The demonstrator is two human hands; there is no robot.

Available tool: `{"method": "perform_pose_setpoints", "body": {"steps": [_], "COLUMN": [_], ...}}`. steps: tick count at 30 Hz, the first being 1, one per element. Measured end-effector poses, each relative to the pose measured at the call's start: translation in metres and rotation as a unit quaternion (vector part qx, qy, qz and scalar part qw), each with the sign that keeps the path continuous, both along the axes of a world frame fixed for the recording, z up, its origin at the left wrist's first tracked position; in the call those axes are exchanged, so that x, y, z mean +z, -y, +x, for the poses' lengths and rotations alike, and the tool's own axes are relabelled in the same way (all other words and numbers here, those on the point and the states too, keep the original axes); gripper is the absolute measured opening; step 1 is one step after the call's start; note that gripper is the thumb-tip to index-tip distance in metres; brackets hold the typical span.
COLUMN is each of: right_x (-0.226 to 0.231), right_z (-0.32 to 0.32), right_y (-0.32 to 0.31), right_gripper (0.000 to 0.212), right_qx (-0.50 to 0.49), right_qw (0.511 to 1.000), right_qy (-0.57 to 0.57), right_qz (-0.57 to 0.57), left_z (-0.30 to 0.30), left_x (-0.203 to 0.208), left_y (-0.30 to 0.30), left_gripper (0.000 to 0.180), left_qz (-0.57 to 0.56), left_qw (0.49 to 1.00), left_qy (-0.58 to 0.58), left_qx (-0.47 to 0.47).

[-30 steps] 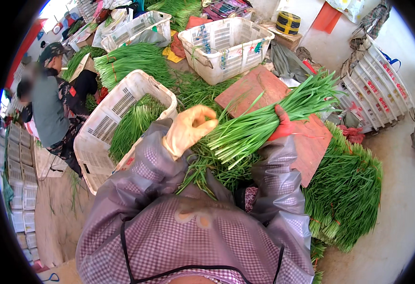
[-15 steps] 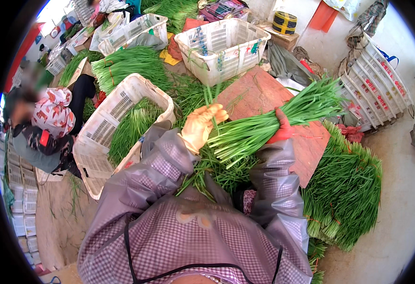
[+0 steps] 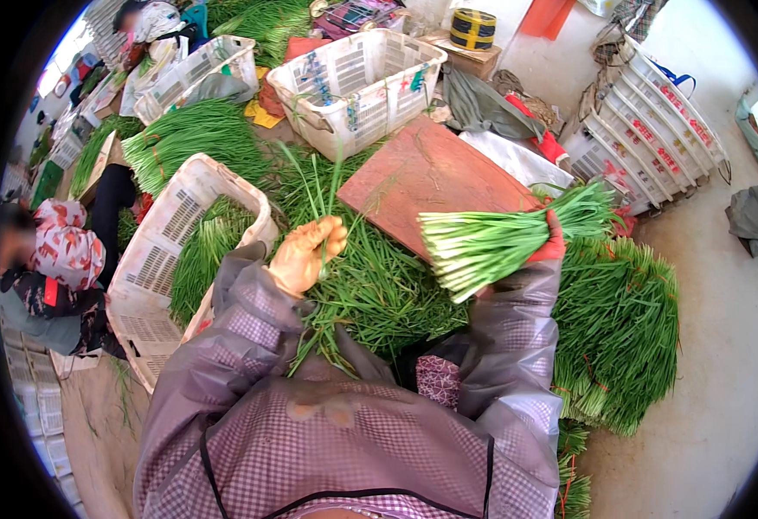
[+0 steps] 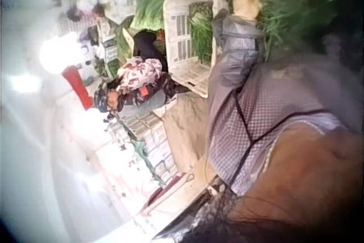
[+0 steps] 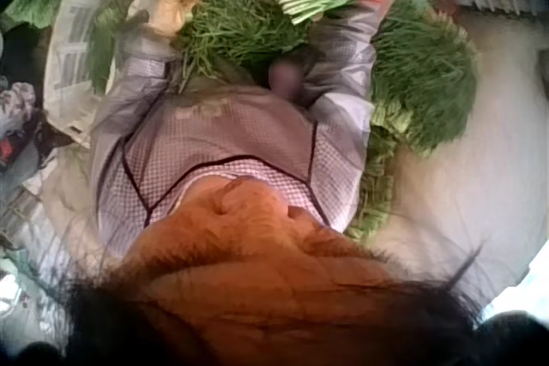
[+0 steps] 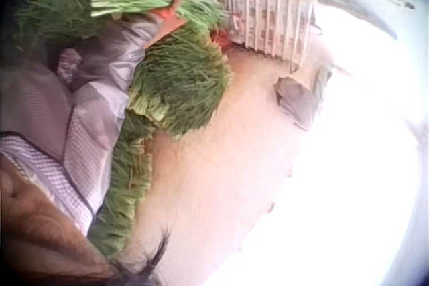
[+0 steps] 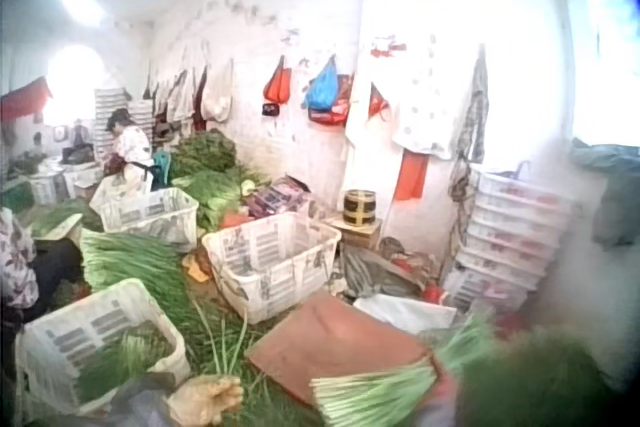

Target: The person bundles bunches of green chives by hand, securing them with red elastic bands and placing them into white plastic crates.

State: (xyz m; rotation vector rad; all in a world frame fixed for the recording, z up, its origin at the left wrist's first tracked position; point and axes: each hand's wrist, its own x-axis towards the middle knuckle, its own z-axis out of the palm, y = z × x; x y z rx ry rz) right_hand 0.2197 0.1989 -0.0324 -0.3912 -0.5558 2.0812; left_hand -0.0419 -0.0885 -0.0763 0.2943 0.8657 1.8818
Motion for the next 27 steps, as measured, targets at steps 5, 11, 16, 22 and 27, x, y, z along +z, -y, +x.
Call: {"method": "perform_pose_setpoints", "body": {"steps": [5, 11, 16, 22, 27], "right_x": [-0.002, 0.006, -0.014, -0.019, -0.032], "right_z": [0.079, 0.111, 0.104, 0.085, 0.097], "right_y": [-0.066, -0.076, -0.09, -0.091, -0.098], "right_gripper": [0.02, 0.019, 0.017, 0.019, 0.029], "right_qx": [0.047, 0.029, 0.026, 0.036, 0.047], "right_qw": [0.997, 0.986, 0.978, 0.975, 0.979], "right_qy": [0.066, 0.165, 0.201, 0.218, 0.198], "right_qz": [0.0, -0.018, -0.045, -0.025, -0.018], "left_z": [-0.017, -0.003, 0.041, 0.116, 0.14], "left_x": [-0.004, -0.003, -0.01, -0.074, -0.108], "left_y": [0.008, -0.053, -0.156, -0.242, -0.243], "left_gripper": [0.046, 0.056, 0.062, 0.078, 0.083], "left_qz": [-0.295, -0.243, -0.167, -0.136, -0.089], "left_qw": [0.618, 0.509, 0.498, 0.557, 0.489], "left_qy": [-0.621, -0.752, -0.799, -0.791, -0.835], "left_qx": [-0.383, -0.342, -0.294, -0.212, -0.236]}}
